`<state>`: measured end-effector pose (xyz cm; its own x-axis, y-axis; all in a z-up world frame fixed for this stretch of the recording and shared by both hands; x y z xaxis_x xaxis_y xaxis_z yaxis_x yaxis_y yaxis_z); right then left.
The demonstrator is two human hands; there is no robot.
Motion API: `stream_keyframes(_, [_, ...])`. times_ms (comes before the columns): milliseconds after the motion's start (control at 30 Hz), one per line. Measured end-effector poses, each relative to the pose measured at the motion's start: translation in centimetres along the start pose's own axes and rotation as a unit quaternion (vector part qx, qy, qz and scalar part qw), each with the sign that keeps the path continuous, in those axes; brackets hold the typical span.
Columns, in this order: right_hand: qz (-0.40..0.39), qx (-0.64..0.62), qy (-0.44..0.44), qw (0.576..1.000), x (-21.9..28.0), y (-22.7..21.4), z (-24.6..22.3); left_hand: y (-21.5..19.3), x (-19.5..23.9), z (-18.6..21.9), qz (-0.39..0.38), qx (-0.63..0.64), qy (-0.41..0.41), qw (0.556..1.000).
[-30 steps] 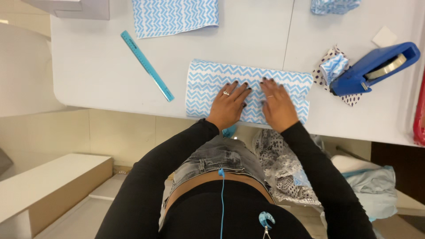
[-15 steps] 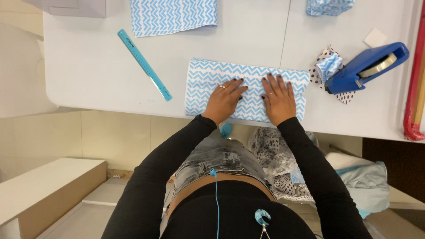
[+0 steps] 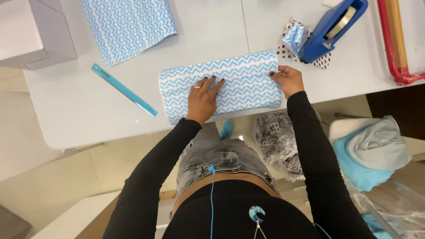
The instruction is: The person wraps several white gift boxes using blue and white patterned paper, securing the edges with pieces of adhesive tape.
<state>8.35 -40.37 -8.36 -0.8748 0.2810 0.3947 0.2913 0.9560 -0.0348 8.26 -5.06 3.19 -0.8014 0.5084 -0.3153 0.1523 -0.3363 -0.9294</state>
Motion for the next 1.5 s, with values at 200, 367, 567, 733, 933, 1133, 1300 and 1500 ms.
stream_keyframes(200, [0.180,0.300,-0.408,0.843,8.3,2.8,-11.5,-0.1,-0.5,0.5,-0.016,-0.053,0.046,0.997])
stream_keyframes(367, [0.040,0.437,-0.480,0.760,15.2,13.6,-6.8,-1.5,-1.5,1.0,-0.021,-0.053,0.062,0.996])
stream_keyframes(567, [-0.097,0.528,-0.485,0.690,15.7,15.0,-6.7,-2.3,-2.2,1.2,-0.031,-0.053,0.074,0.995])
stream_keyframes(733, [-0.094,0.577,-0.460,0.669,12.6,14.2,-8.4,-1.2,-4.0,0.2,-0.037,-0.060,0.069,0.995])
stream_keyframes(933, [-0.162,0.563,-0.403,0.703,10.7,14.6,-8.5,1.4,-7.1,-1.3,-0.019,0.004,0.102,0.995])
stream_keyframes(1133, [-0.145,0.567,-0.357,0.728,11.2,15.0,-7.9,3.1,-8.7,-1.7,-0.090,-0.019,0.122,0.988])
stream_keyframes(1300, [-0.128,0.567,-0.329,0.744,11.2,15.8,-7.8,2.7,-11.0,-0.7,-0.108,-0.068,0.150,0.980])
stream_keyframes(1500, [-0.123,0.553,-0.293,0.771,10.9,15.6,-7.0,5.1,-12.5,-0.5,-0.192,-0.039,0.175,0.965])
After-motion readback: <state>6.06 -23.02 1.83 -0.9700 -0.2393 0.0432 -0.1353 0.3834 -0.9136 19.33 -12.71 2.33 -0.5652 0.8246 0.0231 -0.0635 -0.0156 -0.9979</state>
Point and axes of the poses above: each hand's wrist, its own x-axis away from the middle knuckle, its own y-axis out of the palm, z = x × y, the point moved 9 cm from there along -x, towards the middle knuckle, and after that the axes turned 5 degrees about -x, right-handed, at the moved point
